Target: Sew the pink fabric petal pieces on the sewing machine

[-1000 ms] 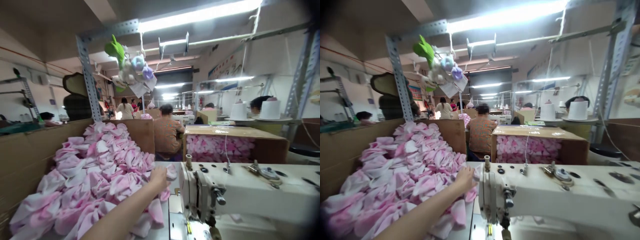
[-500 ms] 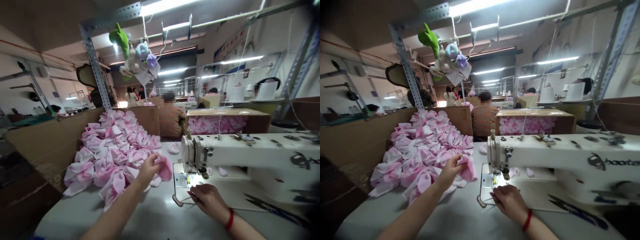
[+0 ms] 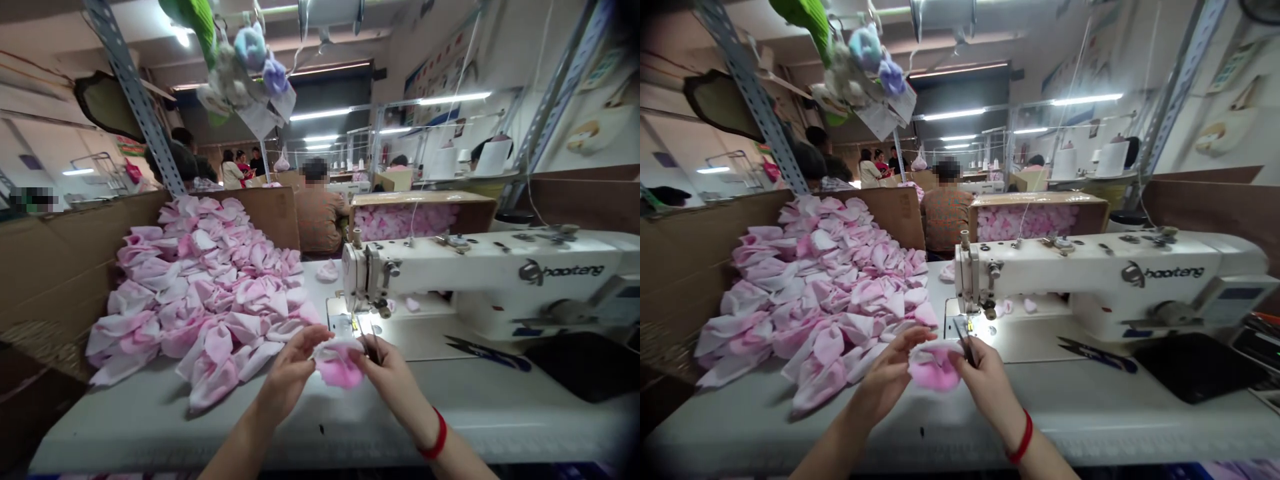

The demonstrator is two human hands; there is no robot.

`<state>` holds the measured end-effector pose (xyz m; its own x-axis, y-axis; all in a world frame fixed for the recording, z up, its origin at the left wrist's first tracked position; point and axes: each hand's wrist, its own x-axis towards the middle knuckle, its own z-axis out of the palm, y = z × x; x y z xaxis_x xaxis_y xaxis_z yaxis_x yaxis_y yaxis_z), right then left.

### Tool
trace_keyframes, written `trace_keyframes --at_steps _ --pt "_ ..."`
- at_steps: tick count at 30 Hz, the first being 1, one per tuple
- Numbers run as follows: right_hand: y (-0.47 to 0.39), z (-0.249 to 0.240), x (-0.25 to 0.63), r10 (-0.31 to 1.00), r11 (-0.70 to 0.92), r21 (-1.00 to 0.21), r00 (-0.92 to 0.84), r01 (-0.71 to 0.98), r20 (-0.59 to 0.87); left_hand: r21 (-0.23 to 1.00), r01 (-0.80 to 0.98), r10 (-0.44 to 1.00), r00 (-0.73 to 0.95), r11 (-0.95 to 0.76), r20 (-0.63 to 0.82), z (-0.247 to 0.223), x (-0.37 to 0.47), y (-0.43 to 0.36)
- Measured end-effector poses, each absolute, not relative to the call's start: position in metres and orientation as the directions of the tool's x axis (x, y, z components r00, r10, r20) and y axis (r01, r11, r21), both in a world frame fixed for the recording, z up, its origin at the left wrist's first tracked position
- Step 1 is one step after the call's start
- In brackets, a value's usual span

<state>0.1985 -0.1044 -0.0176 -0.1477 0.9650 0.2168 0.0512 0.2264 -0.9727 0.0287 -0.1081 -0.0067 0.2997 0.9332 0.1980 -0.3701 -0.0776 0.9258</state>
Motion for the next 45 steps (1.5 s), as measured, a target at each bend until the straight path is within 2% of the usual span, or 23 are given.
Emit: trace_keyframes --at_steps 2,5,7,9,10,12,15,18,20,23,25,28,30,31,32,34,35,38,41,45 --pt "-0.101 -0.021 0.202 0.954 0.288 -0.945 -0.129 0.154 0.27 0.952 -0.304 0.931 0.34 -0.025 0.133 -0.006 0.024 -0.111" --pt "-0.097 -0.025 0.201 0.951 0.304 -0.926 -0.134 0.223 0.28 0.992 0.012 0.951 0.284 -0.127 0.118 -0.006 0.025 -0.113" --pt "-0.094 -0.027 0.197 0.947 0.315 -0.917 -0.137 0.245 0.289 0.93 0.262 0.954 0.222 -0.256 0.2 -0.008 0.031 -0.11" --pt "-0.092 -0.028 0.195 0.947 0.318 -0.917 -0.12 0.241 0.297 0.823 0.438 0.931 0.138 -0.362 0.337 -0.01 0.037 -0.106" --pt "-0.092 -0.028 0.194 0.948 0.316 -0.92 -0.104 0.233 0.299 0.789 0.477 0.914 0.088 -0.388 0.396 -0.012 0.04 -0.103" --pt "-0.093 -0.028 0.193 0.955 0.295 -0.929 -0.093 0.222 0.281 0.799 0.461 0.894 -0.027 -0.386 0.447 -0.016 0.045 -0.097" --pt "-0.095 -0.031 0.197 0.966 0.253 -0.935 -0.117 0.247 0.23 0.859 0.38 0.903 -0.118 -0.343 0.413 -0.02 0.049 -0.096" --pt "-0.091 -0.037 0.203 0.966 0.255 -0.915 -0.044 0.314 0.254 0.852 0.422 0.917 -0.108 -0.308 0.385 -0.024 0.051 -0.104" --pt "-0.085 -0.042 0.207 0.955 0.26 -0.885 0.032 0.385 0.294 0.786 0.555 0.926 -0.071 -0.272 0.37 -0.029 0.053 -0.112" --pt "-0.078 -0.047 0.208 0.945 0.256 -0.83 0.053 0.496 0.323 0.576 0.799 0.959 0.004 -0.173 0.282 -0.038 0.056 -0.12" --pt "-0.082 -0.05 0.208 0.942 0.26 -0.794 0.035 0.549 0.333 0.441 0.891 0.98 0.023 -0.109 0.196 -0.045 0.057 -0.122" --pt "-0.1 -0.059 0.209 0.906 0.333 -0.72 0.005 0.609 0.423 0.33 0.941 0.988 0.023 -0.072 0.15 -0.05 0.057 -0.121" --pt "-0.116 -0.07 0.21 0.85 0.462 -0.617 -0.119 0.638 0.514 0.302 0.95 0.989 0.038 -0.08 0.142 -0.051 0.055 -0.119" --pt "-0.122 -0.076 0.21 0.772 0.583 -0.453 -0.287 0.674 0.567 0.294 0.952 0.99 0.047 -0.086 0.135 -0.051 0.055 -0.119" --pt "-0.127 -0.081 0.209 0.72 0.627 -0.299 -0.388 0.719 0.576 0.289 0.953 0.99 0.057 -0.092 0.126 -0.051 0.055 -0.118" --pt "-0.132 -0.088 0.206 0.703 0.612 -0.11 -0.476 0.783 0.529 0.283 0.954 0.992 0.068 -0.097 0.11 -0.051 0.055 -0.117" --pt "-0.132 -0.089 0.205 0.722 0.586 -0.062 -0.485 0.808 0.494 0.283 0.954 0.992 0.071 -0.099 0.107 -0.051 0.055 -0.117" --pt "-0.129 -0.084 0.203 0.775 0.545 -0.015 -0.498 0.838 0.389 0.318 0.941 0.991 0.09 -0.118 0.099 -0.047 0.052 -0.118" --pt "-0.126 -0.081 0.205 0.79 0.54 0.009 -0.511 0.842 0.34 0.416 0.895 0.985 0.125 -0.162 0.115 -0.034 0.044 -0.12" --pt "-0.125 -0.086 0.205 0.793 0.544 0.001 -0.515 0.839 0.325 0.502 0.814 0.938 0.145 -0.293 0.313 0.0 0.031 -0.127"
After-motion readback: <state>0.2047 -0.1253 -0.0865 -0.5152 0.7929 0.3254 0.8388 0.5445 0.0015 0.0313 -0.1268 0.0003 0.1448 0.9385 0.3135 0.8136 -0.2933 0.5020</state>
